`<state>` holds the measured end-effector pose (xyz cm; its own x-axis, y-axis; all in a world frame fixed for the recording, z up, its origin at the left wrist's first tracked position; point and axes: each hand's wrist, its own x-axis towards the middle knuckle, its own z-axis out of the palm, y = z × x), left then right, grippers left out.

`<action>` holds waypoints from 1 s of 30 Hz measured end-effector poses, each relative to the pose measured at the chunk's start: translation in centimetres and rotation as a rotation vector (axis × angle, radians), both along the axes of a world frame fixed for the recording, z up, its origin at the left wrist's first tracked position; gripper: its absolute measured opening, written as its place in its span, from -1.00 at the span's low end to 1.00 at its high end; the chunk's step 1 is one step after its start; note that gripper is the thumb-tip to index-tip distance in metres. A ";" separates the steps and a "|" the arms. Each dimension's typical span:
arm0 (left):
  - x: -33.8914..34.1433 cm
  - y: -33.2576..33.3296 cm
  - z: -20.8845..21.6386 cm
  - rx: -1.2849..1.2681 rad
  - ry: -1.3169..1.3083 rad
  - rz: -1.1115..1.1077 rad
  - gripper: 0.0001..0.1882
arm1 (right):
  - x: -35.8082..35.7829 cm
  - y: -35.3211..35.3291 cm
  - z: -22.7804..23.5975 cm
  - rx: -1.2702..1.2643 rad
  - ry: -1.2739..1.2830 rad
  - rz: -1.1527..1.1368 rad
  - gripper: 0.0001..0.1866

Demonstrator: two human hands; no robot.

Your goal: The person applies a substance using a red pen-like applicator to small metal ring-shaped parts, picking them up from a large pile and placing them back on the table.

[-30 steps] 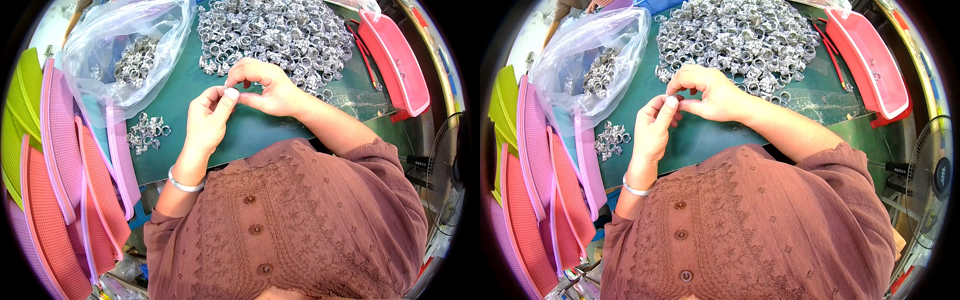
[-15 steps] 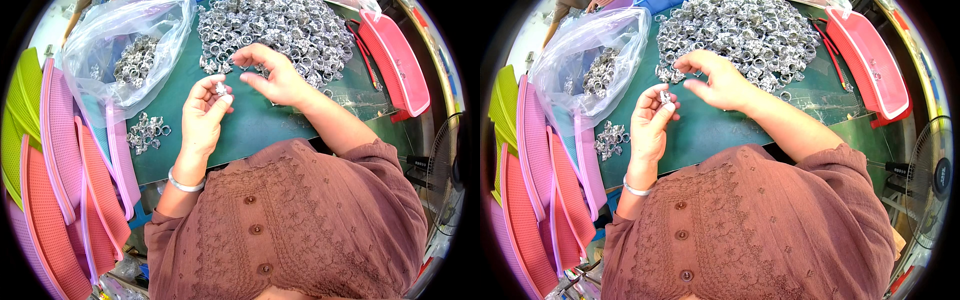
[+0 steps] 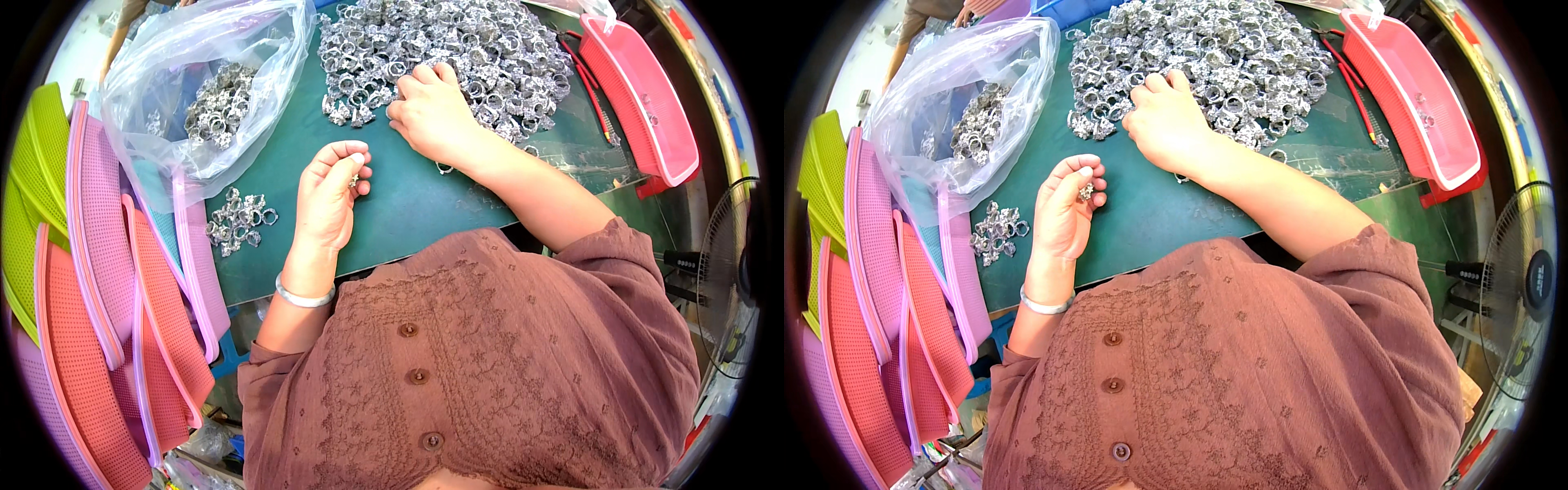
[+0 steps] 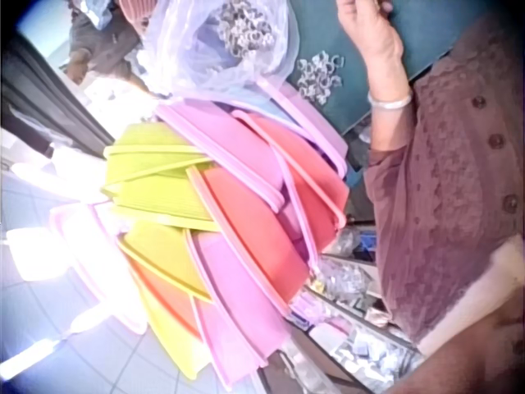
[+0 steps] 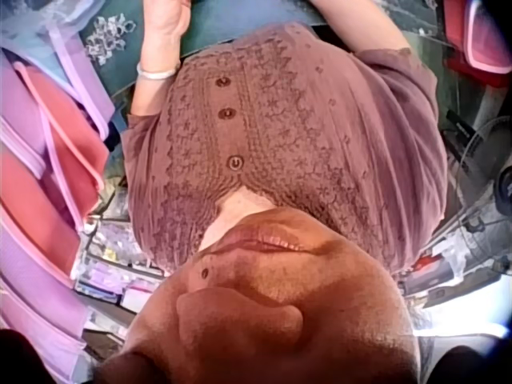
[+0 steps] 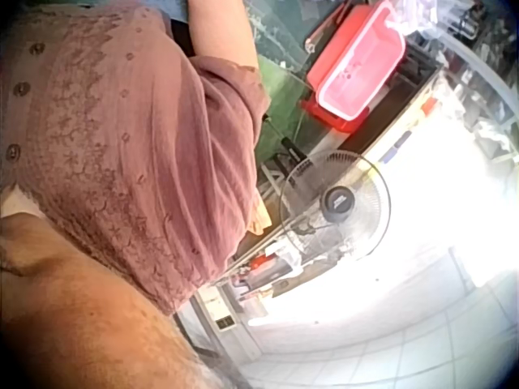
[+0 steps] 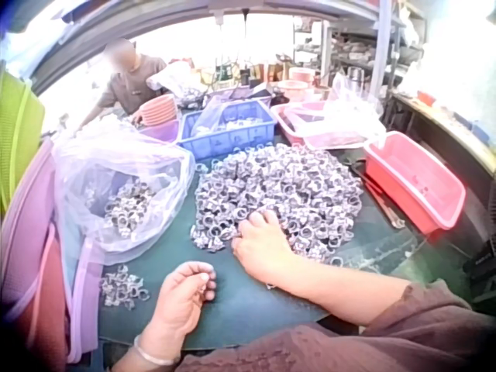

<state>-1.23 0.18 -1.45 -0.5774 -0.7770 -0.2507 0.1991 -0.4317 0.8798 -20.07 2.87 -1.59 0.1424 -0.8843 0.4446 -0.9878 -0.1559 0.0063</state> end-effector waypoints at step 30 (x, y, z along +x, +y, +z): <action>1.3 1.0 1.2 -0.582 -0.165 0.186 -0.73 | -1.1 0.8 1.9 -0.186 -0.614 0.385 -0.87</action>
